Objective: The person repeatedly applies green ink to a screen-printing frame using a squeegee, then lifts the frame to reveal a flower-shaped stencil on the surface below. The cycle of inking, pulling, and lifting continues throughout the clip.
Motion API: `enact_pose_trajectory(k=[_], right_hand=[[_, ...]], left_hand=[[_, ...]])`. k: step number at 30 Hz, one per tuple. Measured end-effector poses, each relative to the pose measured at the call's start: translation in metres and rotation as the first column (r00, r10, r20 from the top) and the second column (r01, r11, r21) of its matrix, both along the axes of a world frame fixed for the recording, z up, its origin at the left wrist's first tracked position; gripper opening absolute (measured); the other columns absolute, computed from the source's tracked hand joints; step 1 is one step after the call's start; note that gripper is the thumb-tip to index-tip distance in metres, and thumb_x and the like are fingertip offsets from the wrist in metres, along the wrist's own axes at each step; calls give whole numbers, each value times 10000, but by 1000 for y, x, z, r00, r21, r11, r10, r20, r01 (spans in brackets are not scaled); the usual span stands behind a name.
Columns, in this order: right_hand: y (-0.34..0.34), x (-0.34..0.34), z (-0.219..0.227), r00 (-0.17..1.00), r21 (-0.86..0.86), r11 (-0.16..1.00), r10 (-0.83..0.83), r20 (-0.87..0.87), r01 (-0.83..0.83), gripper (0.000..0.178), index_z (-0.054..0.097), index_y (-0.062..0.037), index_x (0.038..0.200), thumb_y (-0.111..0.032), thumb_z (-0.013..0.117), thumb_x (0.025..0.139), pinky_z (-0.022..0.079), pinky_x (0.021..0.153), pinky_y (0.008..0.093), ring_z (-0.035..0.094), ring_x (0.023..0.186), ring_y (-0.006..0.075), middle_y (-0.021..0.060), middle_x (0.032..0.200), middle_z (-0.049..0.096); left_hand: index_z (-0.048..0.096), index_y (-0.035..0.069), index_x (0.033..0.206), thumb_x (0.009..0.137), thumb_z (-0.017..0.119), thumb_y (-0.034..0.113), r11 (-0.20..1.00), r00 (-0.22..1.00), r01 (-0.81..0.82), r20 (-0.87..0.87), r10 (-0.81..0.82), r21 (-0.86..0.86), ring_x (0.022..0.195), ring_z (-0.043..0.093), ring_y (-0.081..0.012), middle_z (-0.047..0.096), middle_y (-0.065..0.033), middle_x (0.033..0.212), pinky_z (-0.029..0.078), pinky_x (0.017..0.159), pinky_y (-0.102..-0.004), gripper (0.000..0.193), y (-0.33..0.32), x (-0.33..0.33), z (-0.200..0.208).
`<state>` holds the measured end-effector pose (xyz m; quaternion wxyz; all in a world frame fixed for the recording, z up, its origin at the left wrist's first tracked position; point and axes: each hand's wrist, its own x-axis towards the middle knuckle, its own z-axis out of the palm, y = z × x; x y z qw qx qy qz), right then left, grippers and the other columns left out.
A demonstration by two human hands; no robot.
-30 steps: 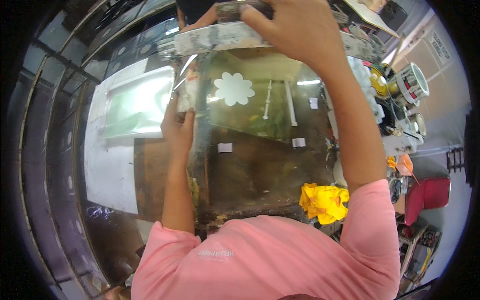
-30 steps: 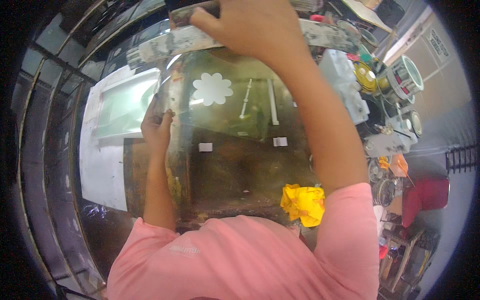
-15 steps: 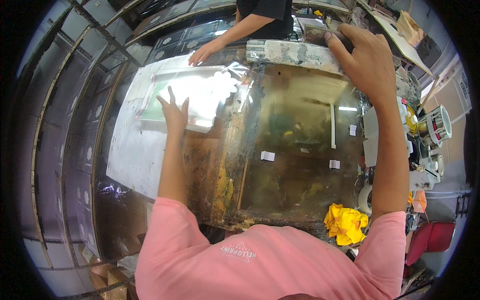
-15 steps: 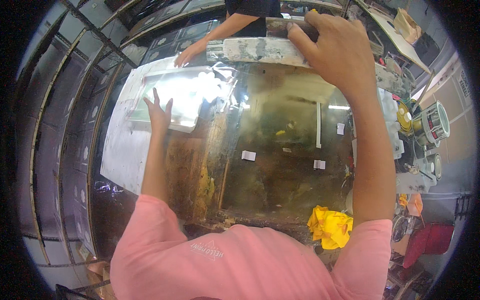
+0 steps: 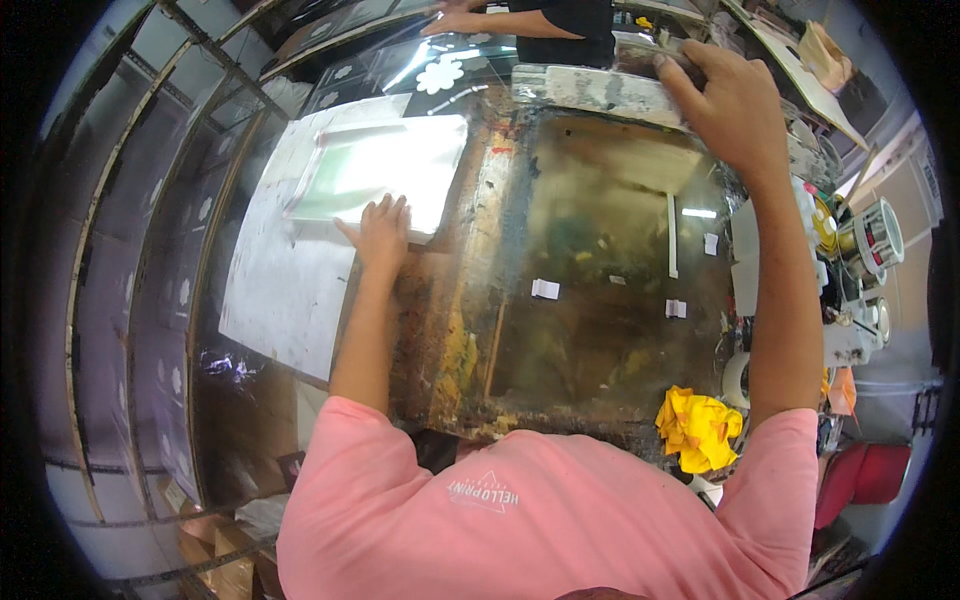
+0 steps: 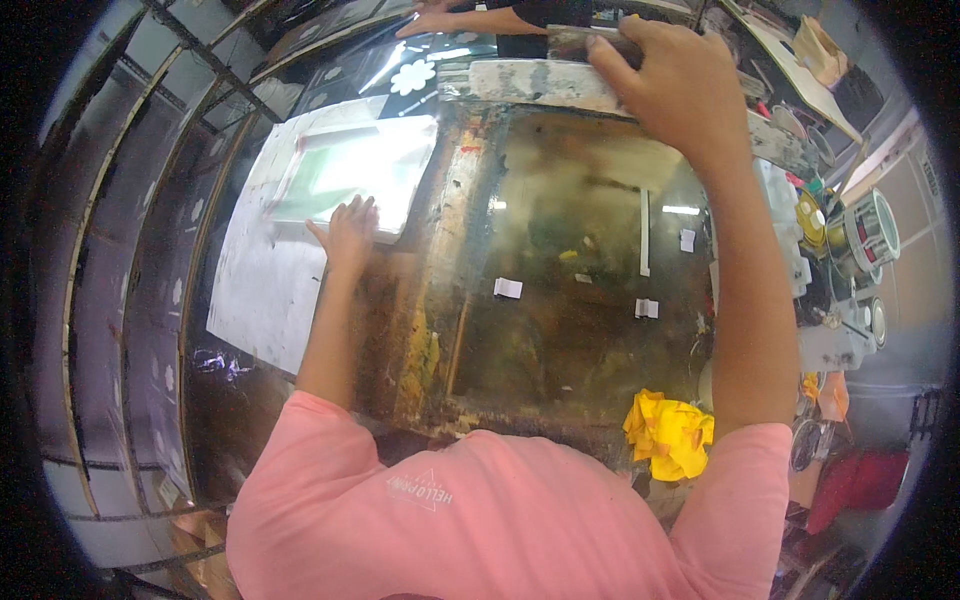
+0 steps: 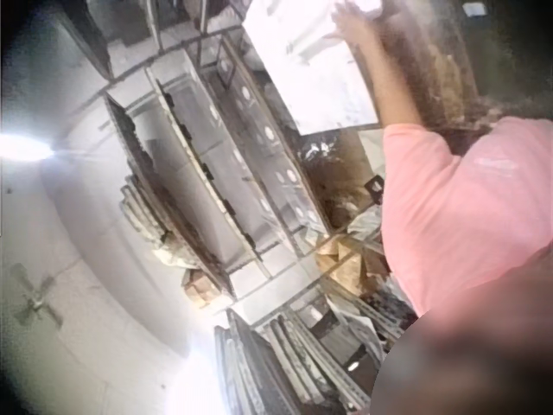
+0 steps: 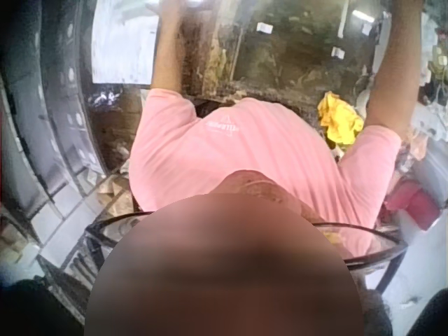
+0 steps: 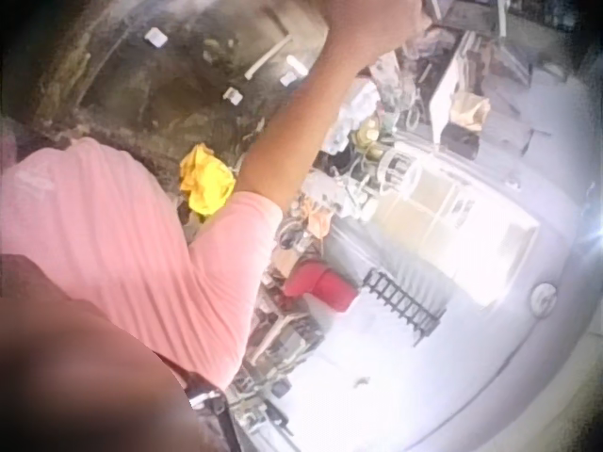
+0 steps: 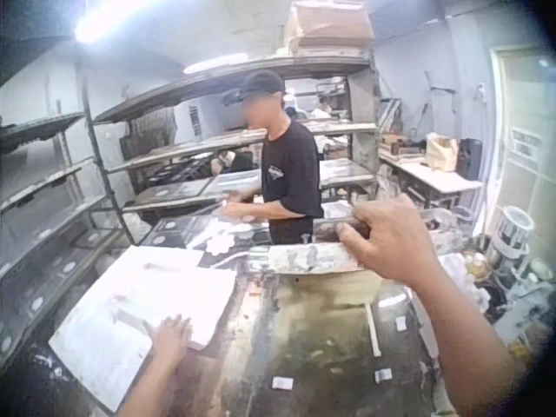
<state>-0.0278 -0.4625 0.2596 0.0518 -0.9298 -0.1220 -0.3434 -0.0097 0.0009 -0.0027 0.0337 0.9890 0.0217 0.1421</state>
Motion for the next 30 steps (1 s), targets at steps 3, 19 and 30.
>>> enact_pose_trajectory(k=[3,19,30], right_hand=[[0,-3,-8,1000,-19,1000,-12,8,13,520,754,-24,1177,-491,619,993,468,926,464,697,1043,380,219,1089,751],[2,-3,-5,978,36,990,128,162,-136,472,710,-34,765,-451,594,953,466,786,517,716,826,385,191,795,729],[-1,10,15,997,-4,997,77,24,-77,455,808,-87,1058,-433,522,984,500,813,533,733,799,390,226,749,719]], left_hand=[[761,118,1243,1121,445,431,986,1000,3,28,2,-169,1278,625,-356,734,-121,1285,74,1214,-775,461,8,12,24],[487,54,1588,828,502,936,694,676,701,-157,-720,-166,1600,220,-472,291,-274,1710,31,1259,-712,1165,-271,-88,-17],[520,28,1558,731,549,970,639,644,743,-48,-764,-198,1548,301,-486,359,-264,1668,-34,1215,-784,1254,-340,-117,-16]])
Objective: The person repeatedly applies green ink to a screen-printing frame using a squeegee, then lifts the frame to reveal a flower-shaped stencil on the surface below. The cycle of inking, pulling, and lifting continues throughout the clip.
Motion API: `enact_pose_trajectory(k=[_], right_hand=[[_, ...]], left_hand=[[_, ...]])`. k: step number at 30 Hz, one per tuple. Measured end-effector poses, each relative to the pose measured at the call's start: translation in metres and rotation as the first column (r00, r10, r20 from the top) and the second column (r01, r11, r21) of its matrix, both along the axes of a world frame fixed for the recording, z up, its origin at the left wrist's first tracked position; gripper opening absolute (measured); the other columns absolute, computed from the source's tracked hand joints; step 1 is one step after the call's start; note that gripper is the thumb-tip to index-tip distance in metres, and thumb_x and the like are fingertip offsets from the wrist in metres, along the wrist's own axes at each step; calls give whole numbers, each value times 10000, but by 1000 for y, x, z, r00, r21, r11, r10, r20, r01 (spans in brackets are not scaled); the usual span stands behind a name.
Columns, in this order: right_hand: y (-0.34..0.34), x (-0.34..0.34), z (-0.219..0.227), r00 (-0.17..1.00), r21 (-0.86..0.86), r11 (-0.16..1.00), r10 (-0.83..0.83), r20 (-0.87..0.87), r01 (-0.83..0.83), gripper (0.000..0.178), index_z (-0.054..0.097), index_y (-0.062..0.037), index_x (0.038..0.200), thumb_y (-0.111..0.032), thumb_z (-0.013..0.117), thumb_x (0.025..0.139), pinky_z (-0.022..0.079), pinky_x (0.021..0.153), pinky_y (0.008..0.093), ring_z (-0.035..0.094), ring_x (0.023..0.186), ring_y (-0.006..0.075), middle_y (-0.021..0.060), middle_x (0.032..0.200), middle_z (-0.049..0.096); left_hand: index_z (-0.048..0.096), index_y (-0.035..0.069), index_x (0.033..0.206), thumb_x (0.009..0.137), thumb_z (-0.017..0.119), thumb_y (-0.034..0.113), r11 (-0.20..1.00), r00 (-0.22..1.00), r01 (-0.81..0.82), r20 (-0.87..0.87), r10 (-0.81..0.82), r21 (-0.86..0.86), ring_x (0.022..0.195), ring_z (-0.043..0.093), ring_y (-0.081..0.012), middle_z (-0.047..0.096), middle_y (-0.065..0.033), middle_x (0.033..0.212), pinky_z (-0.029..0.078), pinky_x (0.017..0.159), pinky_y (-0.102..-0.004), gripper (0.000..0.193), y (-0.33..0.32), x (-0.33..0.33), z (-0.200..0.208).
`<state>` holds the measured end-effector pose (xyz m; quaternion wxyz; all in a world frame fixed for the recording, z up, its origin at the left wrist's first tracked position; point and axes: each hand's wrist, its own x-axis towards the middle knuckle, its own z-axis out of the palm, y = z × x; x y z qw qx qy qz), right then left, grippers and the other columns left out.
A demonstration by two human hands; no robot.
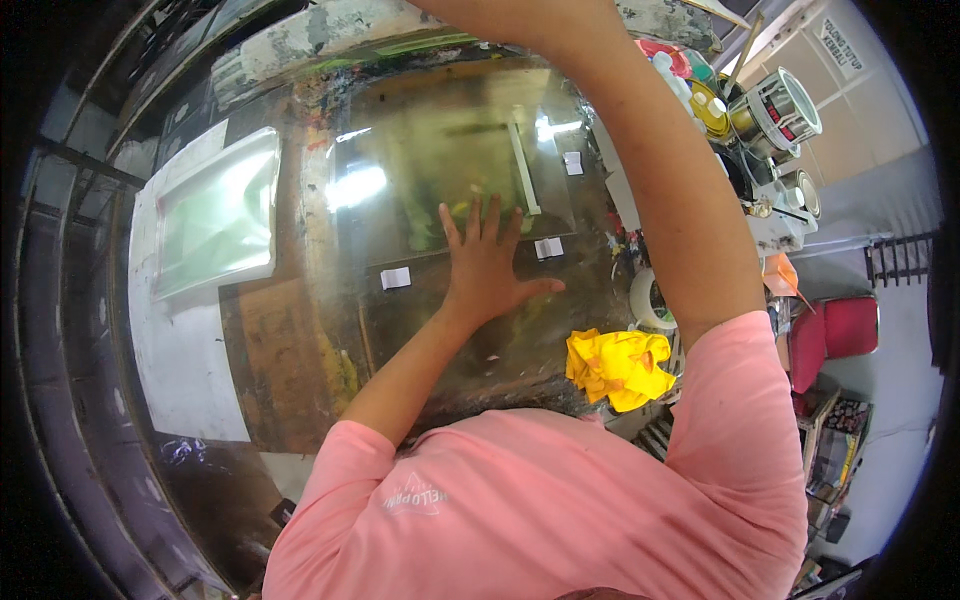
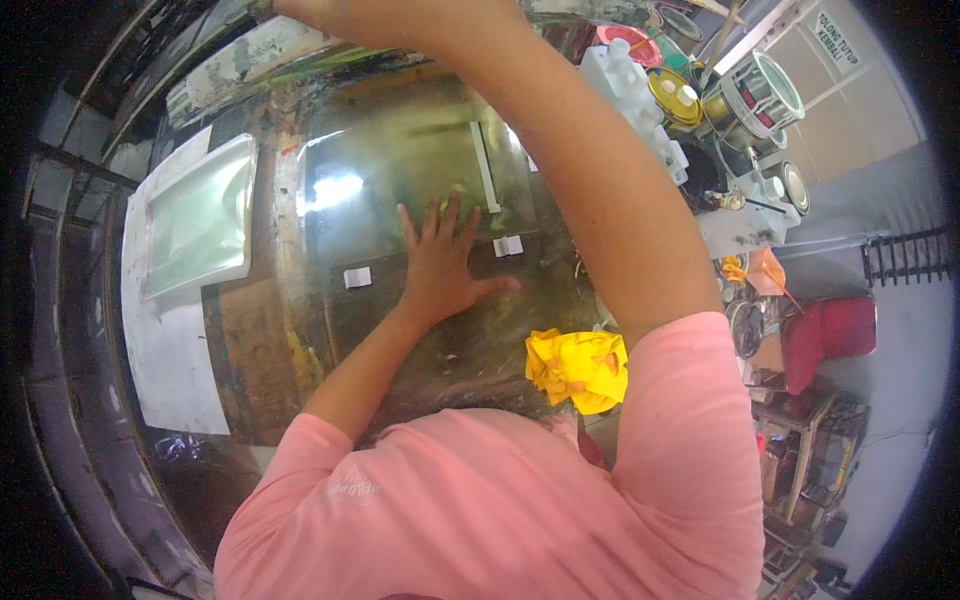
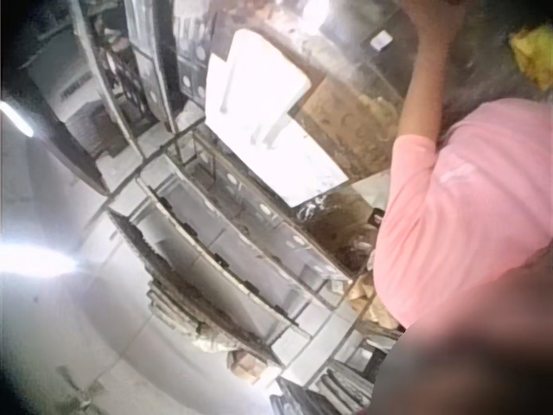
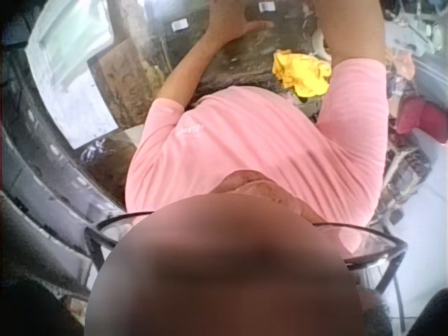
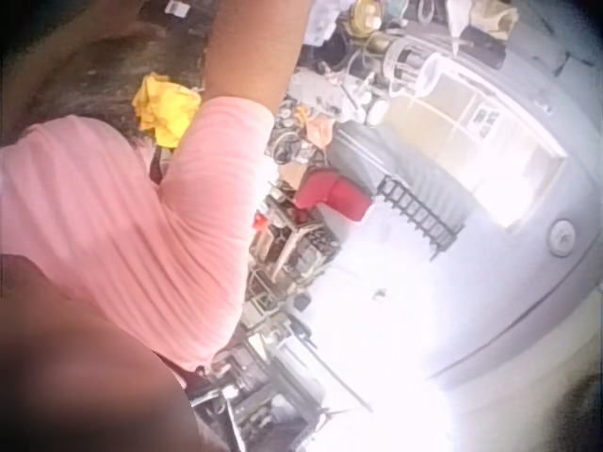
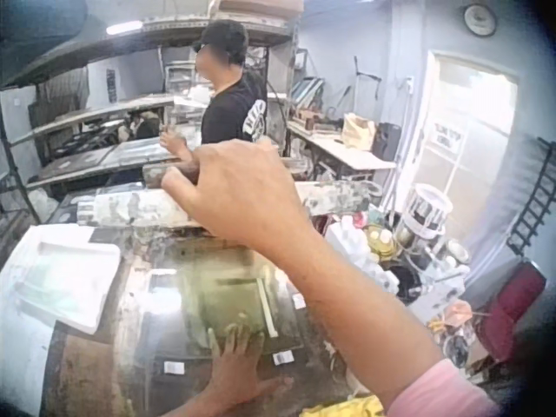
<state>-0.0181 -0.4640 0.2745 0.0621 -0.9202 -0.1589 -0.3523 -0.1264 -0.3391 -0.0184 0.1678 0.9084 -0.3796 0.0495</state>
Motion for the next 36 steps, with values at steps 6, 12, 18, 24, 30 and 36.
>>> enact_pose_trajectory(k=[6,12,18,24,30,36], right_hand=[[-1,13,2,998,26,1000,-3,63,2,562,779,8,802,-475,541,964,522,843,510,735,811,398,250,751,720],[3,-2,8,999,70,997,-21,-37,23,595,766,33,781,-492,547,957,535,846,491,731,810,405,261,759,721],[9,-9,6,999,73,997,-16,-38,19,561,771,11,801,-487,558,947,529,838,502,728,823,409,249,779,726],[7,-3,0,1000,60,998,-29,4,29,536,783,-10,821,-484,567,945,535,835,507,731,835,405,236,812,738],[8,-7,2,999,73,996,-40,-37,43,542,780,-5,819,-484,564,949,540,829,499,730,831,405,240,806,733],[8,-7,1,998,72,997,-35,-51,38,541,773,-2,810,-487,572,945,539,824,498,725,816,409,241,803,731]], left_hand=[[524,55,1562,735,566,958,1000,1000,19,-22,-19,-11,1518,346,-477,395,-255,1642,-31,1220,-781,1225,-1,-2,6],[520,71,1567,751,580,942,998,998,34,-48,-37,-49,1535,324,-487,397,-282,1633,13,1258,-725,1195,0,-2,3],[494,36,1575,774,568,942,992,996,46,-66,-54,-115,1572,254,-503,350,-324,1651,91,1291,-647,1211,-1,-3,-7],[491,11,1567,774,553,950,998,998,20,-50,-23,-52,1587,234,-492,342,-324,1660,102,1294,-633,1231,2,-6,-14],[571,-12,1487,793,563,920,989,999,36,-5,-37,-146,1543,289,-545,391,-335,1624,129,1274,-665,1162,0,-6,-18],[565,11,1505,789,557,930,995,999,34,-27,-37,-99,1572,273,-485,378,-283,1656,133,1290,-629,1165,3,-7,-17]])
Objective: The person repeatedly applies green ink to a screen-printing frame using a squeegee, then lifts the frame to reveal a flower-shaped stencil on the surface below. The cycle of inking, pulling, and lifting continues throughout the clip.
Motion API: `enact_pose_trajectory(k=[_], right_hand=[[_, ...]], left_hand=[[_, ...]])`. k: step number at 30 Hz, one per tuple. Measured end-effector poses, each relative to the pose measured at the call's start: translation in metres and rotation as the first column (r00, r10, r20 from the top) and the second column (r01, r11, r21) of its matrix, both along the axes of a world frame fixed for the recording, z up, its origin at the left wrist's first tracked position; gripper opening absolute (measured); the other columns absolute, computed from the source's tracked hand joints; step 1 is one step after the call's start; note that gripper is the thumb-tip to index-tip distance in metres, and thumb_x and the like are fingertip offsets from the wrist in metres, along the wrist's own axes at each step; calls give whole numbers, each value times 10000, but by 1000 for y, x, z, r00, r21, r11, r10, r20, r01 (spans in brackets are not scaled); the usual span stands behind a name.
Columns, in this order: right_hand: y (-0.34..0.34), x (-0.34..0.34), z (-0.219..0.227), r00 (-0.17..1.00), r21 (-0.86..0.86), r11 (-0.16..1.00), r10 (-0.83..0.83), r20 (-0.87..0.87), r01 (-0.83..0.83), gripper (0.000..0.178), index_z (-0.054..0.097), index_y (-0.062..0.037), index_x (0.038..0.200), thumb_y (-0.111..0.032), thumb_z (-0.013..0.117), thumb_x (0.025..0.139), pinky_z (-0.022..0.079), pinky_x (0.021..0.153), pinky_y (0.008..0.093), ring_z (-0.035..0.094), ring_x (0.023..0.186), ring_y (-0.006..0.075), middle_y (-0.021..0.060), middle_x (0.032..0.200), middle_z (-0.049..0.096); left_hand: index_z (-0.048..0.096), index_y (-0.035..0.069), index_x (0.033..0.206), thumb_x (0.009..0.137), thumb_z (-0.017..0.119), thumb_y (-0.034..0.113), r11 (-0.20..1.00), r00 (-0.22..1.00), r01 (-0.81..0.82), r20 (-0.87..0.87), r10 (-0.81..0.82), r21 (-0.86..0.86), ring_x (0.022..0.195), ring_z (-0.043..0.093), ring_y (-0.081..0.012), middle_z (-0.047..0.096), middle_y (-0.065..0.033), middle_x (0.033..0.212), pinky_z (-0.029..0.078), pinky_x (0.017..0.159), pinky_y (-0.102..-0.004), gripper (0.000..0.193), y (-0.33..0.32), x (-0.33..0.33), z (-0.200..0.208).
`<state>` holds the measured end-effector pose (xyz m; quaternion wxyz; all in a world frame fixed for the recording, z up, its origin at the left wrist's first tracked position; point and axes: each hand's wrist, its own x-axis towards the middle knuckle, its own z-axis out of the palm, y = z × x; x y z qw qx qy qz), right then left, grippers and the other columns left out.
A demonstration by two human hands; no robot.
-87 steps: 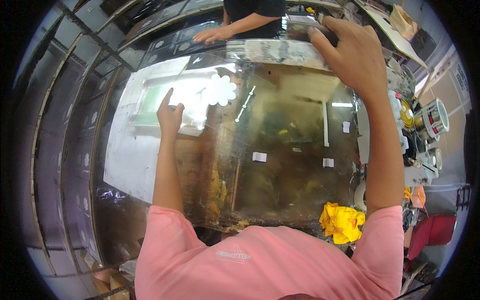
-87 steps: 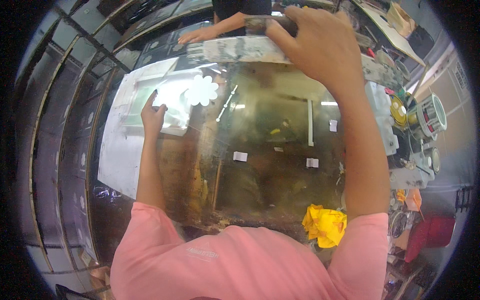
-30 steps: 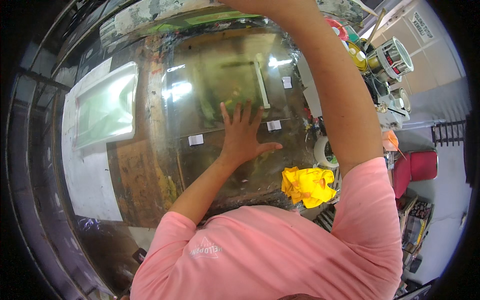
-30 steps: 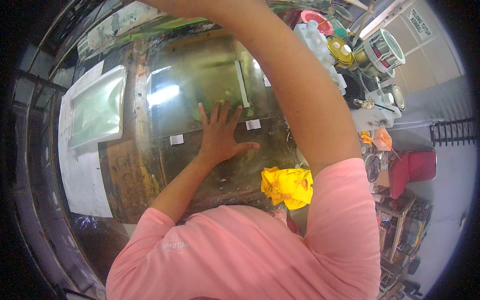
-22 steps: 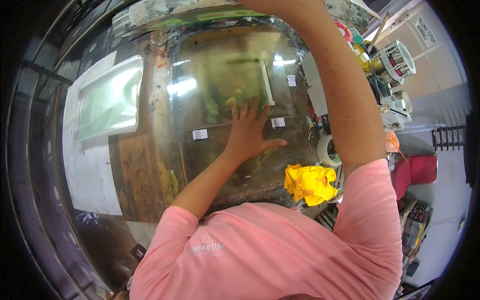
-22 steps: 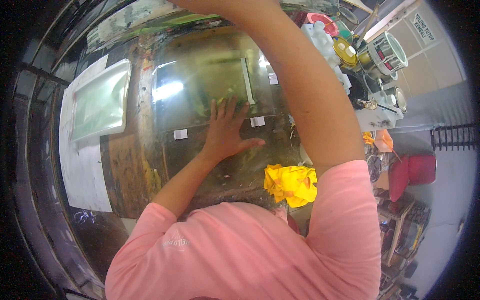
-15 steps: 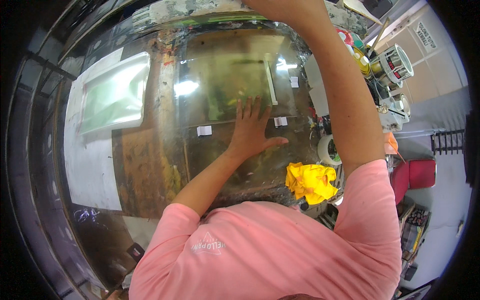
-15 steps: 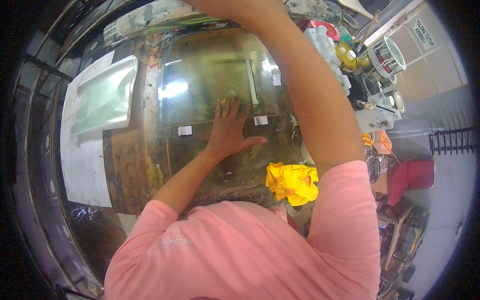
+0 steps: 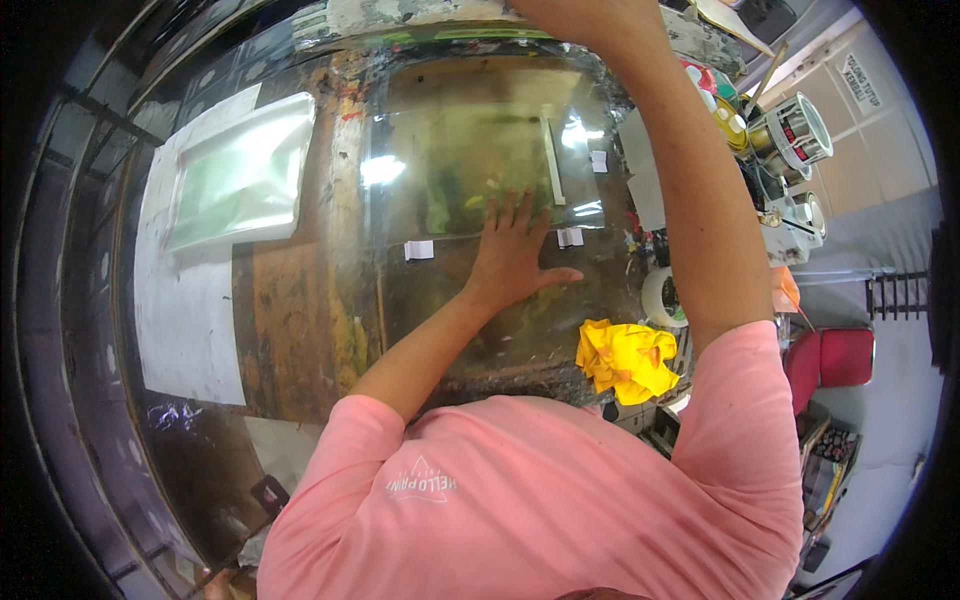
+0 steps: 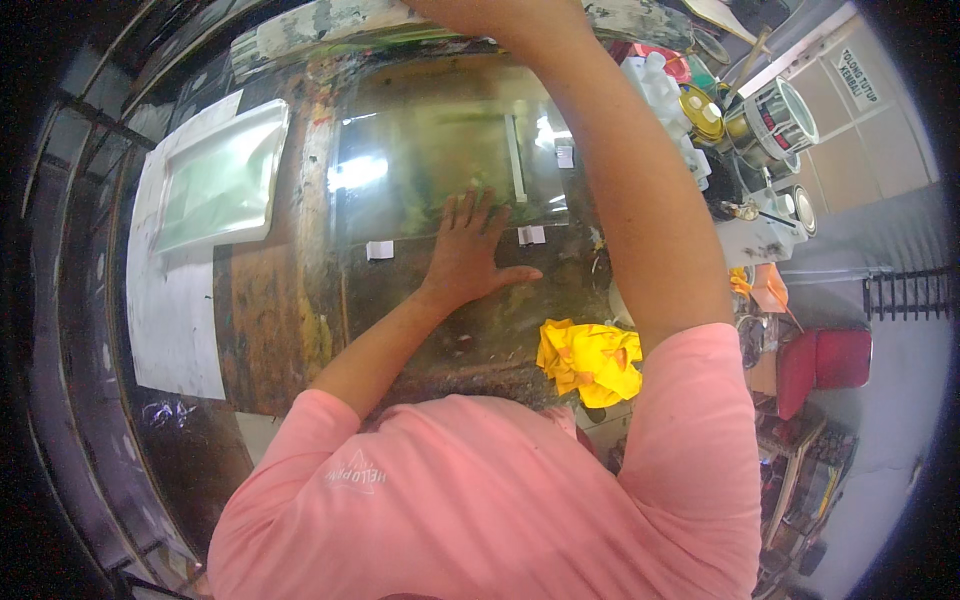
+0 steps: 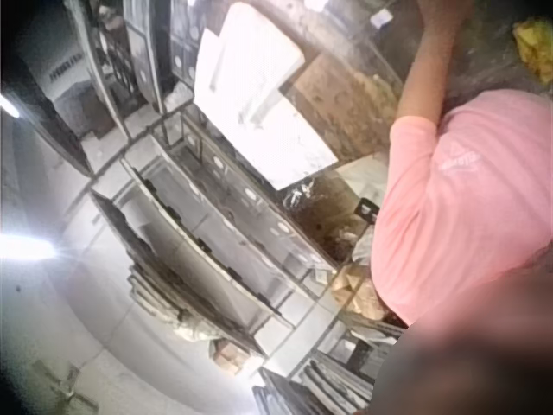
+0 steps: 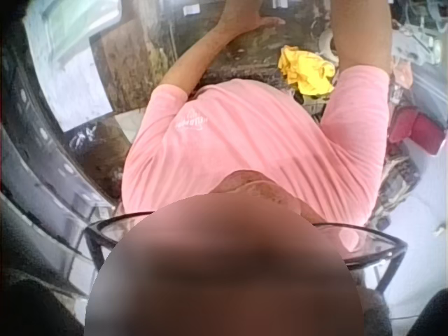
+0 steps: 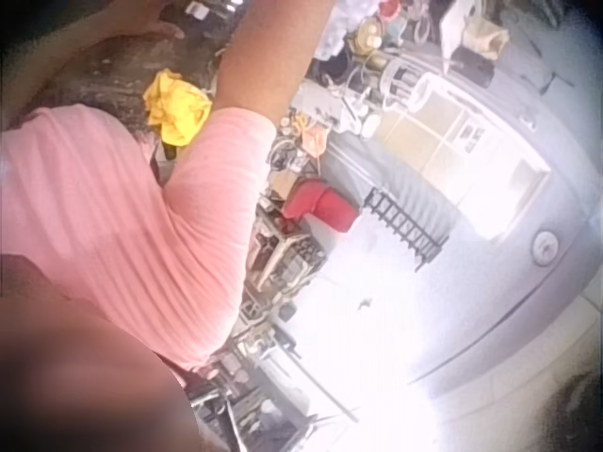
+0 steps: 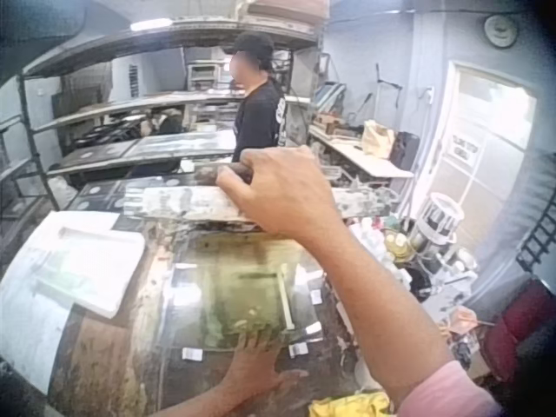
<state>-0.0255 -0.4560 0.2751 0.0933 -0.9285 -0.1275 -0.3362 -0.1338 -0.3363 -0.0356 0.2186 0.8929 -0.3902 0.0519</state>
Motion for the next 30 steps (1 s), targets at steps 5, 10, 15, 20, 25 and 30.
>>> enact_pose_trajectory(k=[5,10,15,20,25,30], right_hand=[[1,-2,-3,999,-23,1000,-15,49,16,521,773,-6,838,-474,574,949,528,833,507,724,841,408,240,826,735],[7,-6,-5,998,0,1000,-11,68,11,500,765,-17,838,-467,583,958,506,856,523,713,868,422,237,846,735],[6,-7,-5,997,-8,1000,-15,82,15,492,755,-13,822,-462,596,947,526,807,528,706,827,432,238,810,719],[7,-7,-5,997,20,1000,-19,78,17,489,749,-18,806,-465,602,940,530,786,531,705,815,434,236,802,716],[2,-5,-7,996,0,1000,-30,78,30,499,719,-6,805,-472,601,938,541,781,524,715,796,433,255,788,713],[2,-21,-32,990,41,999,13,138,-19,441,668,4,1027,-427,668,932,538,757,529,718,767,432,243,749,706]], left_hand=[[589,16,1485,804,567,910,1000,999,25,-42,-25,-6,1573,281,-473,393,-263,1653,167,1292,-610,1125,1,0,0],[599,9,1467,837,565,880,999,999,30,25,-30,-19,1538,334,-492,426,-267,1627,197,1283,-613,1076,1,0,-5],[599,8,1466,842,567,873,997,999,26,25,-25,-68,1528,349,-495,434,-273,1618,203,1282,-612,1067,0,0,-8],[605,20,1463,831,598,860,999,999,18,45,-16,-50,1532,354,-476,433,-268,1621,202,1281,-614,1051,0,-1,-7],[607,66,1480,819,728,768,996,999,-27,31,29,-91,1521,408,-407,475,-258,1596,293,1255,-585,972,10,4,19],[624,-1,1382,783,972,295,511,772,-610,-599,211,-606,830,670,-168,717,-52,974,570,787,-311,754,73,58,103]])
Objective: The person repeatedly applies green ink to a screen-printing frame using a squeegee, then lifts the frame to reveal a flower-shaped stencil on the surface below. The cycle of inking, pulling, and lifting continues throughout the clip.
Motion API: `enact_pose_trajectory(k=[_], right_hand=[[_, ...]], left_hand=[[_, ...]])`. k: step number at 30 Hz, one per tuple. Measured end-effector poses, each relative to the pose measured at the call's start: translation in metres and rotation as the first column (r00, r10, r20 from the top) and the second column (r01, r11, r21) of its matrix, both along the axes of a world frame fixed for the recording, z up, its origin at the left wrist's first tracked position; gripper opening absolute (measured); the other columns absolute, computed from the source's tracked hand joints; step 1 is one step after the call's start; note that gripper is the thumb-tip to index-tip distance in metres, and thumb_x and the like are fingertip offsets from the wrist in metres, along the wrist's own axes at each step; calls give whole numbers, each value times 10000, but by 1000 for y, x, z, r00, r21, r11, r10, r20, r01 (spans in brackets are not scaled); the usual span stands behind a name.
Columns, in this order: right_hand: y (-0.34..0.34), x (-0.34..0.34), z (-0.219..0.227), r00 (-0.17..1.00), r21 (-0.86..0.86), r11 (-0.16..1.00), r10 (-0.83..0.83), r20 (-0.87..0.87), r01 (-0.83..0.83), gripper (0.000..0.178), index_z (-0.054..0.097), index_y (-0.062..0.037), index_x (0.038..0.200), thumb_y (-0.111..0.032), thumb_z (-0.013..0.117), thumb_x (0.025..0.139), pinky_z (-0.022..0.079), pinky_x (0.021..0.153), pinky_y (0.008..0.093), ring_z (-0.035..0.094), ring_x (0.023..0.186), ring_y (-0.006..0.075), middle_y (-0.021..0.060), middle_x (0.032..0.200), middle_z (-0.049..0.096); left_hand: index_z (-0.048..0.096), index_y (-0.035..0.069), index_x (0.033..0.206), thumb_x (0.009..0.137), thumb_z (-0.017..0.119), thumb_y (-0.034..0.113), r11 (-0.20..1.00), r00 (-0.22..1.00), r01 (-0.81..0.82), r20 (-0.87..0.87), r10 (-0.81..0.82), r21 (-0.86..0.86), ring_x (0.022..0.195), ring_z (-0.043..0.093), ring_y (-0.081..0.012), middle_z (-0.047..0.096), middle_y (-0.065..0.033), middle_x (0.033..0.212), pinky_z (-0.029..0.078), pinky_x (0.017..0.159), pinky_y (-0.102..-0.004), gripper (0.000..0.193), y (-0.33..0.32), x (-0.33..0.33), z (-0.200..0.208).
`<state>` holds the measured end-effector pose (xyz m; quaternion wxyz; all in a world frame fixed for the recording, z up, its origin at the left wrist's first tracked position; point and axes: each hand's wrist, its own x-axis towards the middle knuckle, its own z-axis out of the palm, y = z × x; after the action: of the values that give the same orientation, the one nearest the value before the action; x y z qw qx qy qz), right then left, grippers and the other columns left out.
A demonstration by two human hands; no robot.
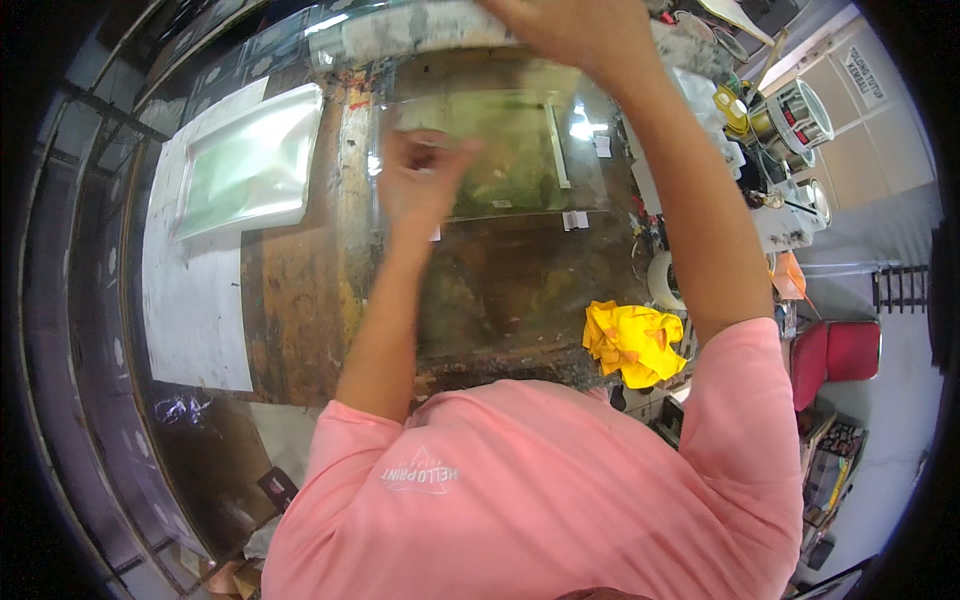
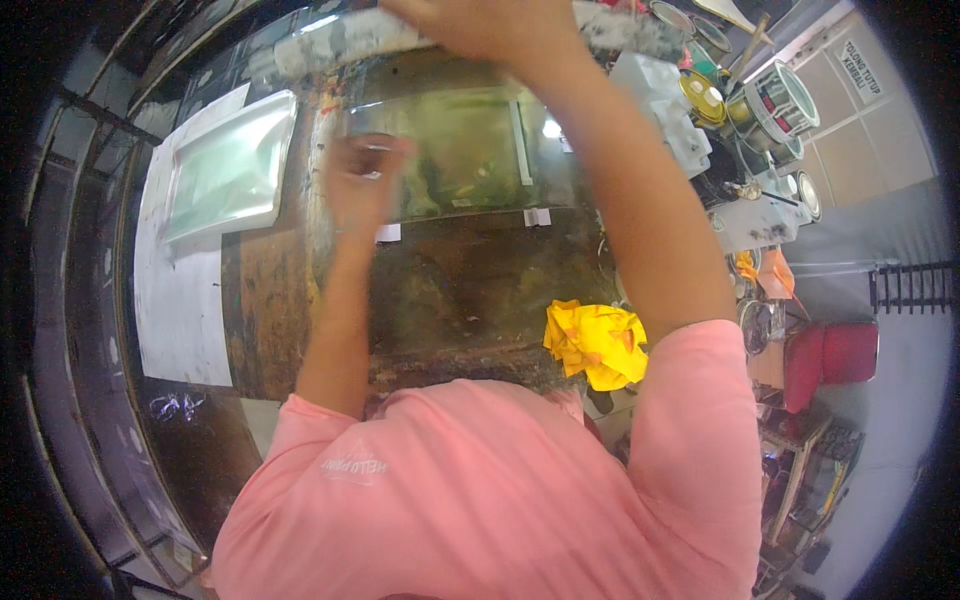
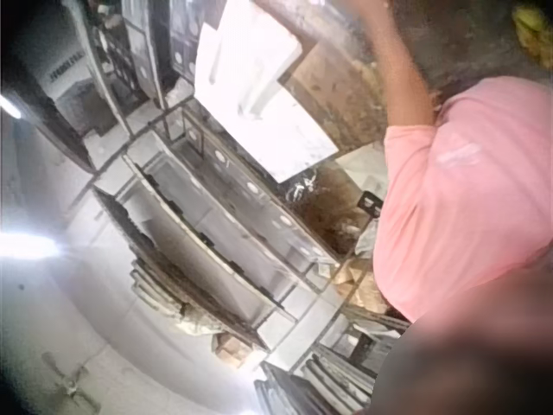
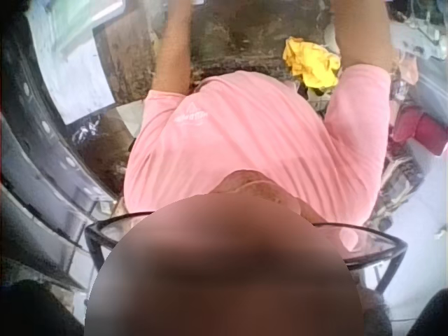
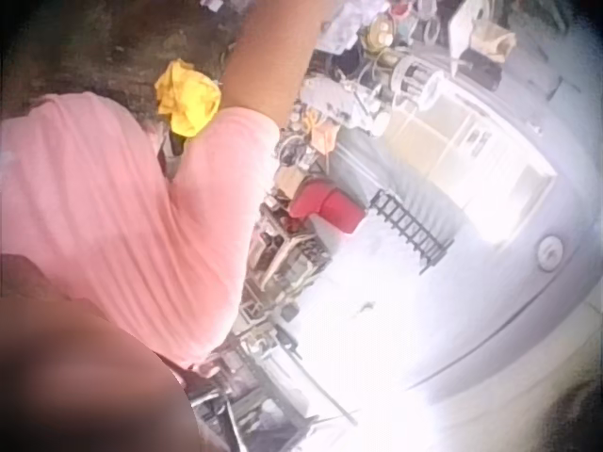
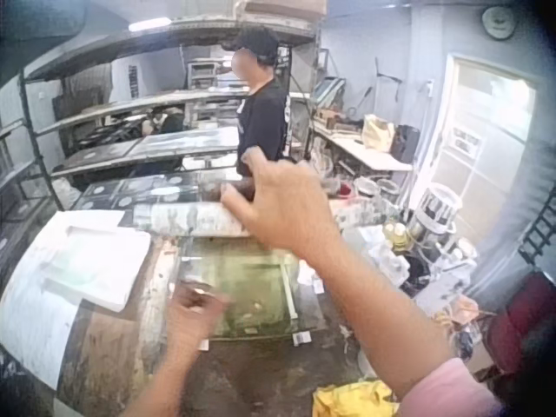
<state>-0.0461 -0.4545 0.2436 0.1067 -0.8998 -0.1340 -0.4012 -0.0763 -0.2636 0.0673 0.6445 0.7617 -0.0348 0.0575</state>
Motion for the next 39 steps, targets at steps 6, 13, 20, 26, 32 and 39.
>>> enact_pose_trajectory(k=[6,13,20,26,32,39], right_hand=[[-2,-56,-89,983,-188,978,61,-171,-94,427,786,-87,1103,-479,662,988,481,813,483,659,921,382,148,928,693],[-9,-99,-173,664,89,973,211,-717,-214,371,769,-105,1094,-445,703,962,551,810,488,681,934,369,130,983,720],[-6,-82,-233,829,-60,981,122,-546,-184,441,721,-106,1130,-498,715,928,584,769,439,670,945,315,92,1032,682],[-29,82,-232,849,-161,981,5,-529,-106,444,773,-180,1143,-571,664,963,584,781,464,701,979,317,73,1052,717],[-54,174,-208,792,-127,969,93,-604,-210,598,786,-180,1120,-710,548,979,574,835,509,728,995,339,109,1034,756],[-32,89,-236,882,-200,973,4,-472,-112,447,751,-191,1130,-594,633,974,589,719,481,721,939,313,84,968,718]], left_hand=[[601,-37,1380,723,1004,256,972,987,152,-32,-160,-180,1011,734,-219,756,-119,1151,589,868,-328,825,62,-21,24],[709,49,1283,490,959,701,641,986,-151,159,45,753,1156,526,-320,585,-97,1122,310,1053,-495,1056,72,-59,-78],[712,51,1295,454,960,703,630,988,-105,155,-24,769,1174,532,-294,588,-86,1146,280,1076,-504,1093,81,-57,-97],[656,85,1437,481,952,705,649,981,-118,191,-42,752,1135,514,-295,580,-75,1123,274,1075,-514,1176,82,-56,-92],[600,21,1478,493,978,646,747,981,-92,187,-44,659,1039,537,-300,686,-80,1062,311,1056,-487,1226,82,-55,-96],[530,-26,1531,571,935,696,741,963,-127,260,-67,660,880,574,-260,680,-75,919,363,934,-427,1267,84,-58,-100]])
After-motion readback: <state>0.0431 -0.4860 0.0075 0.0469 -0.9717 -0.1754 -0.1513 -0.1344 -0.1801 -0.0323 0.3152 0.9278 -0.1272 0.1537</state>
